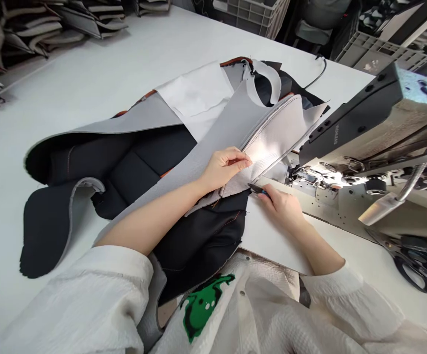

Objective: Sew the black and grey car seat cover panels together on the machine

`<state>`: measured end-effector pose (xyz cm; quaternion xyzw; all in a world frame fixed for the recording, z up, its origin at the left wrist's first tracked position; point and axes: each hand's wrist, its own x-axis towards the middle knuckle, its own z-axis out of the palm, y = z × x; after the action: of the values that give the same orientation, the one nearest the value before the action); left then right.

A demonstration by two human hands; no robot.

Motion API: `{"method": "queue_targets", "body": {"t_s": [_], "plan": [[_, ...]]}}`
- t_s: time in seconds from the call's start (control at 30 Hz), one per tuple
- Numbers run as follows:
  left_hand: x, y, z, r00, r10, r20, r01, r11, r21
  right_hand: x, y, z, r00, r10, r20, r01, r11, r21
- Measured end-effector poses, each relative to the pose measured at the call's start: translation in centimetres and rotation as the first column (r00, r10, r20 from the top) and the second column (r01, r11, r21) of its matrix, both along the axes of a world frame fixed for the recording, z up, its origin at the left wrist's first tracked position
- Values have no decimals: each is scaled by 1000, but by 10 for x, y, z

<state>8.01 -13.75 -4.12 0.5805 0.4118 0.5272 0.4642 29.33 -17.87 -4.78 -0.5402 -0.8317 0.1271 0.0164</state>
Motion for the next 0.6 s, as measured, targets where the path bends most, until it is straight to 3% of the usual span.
{"method": "queue_targets", "body": {"t_s": [0.07, 0.17, 0.33, 0.4, 0.47, 0.6], "plan": [[-3, 0, 2, 998, 6, 61, -3, 999, -53, 28, -7, -9, 998, -63, -22, 65, 991, 119], [-6, 2, 1, 993, -10, 117, 20, 996, -85, 80, -14, -17, 967, -253, 17, 244, 945, 217], [-5, 5, -4, 991, -73, -109, 76, 997, 23, 148, -3, -1, 816, -553, 165, 526, 831, 182], [-4, 5, -6, 986, -65, -155, 72, 997, 39, 161, 7, 6, 785, -579, 221, 555, 815, 167], [-4, 4, -7, 987, -40, -155, 47, 998, 41, 166, 16, 8, 799, -544, 255, 527, 839, 137], [-3, 2, -6, 980, -15, -198, 28, 998, 60, 168, 26, -3, 862, -465, 203, 459, 885, 77]]}}
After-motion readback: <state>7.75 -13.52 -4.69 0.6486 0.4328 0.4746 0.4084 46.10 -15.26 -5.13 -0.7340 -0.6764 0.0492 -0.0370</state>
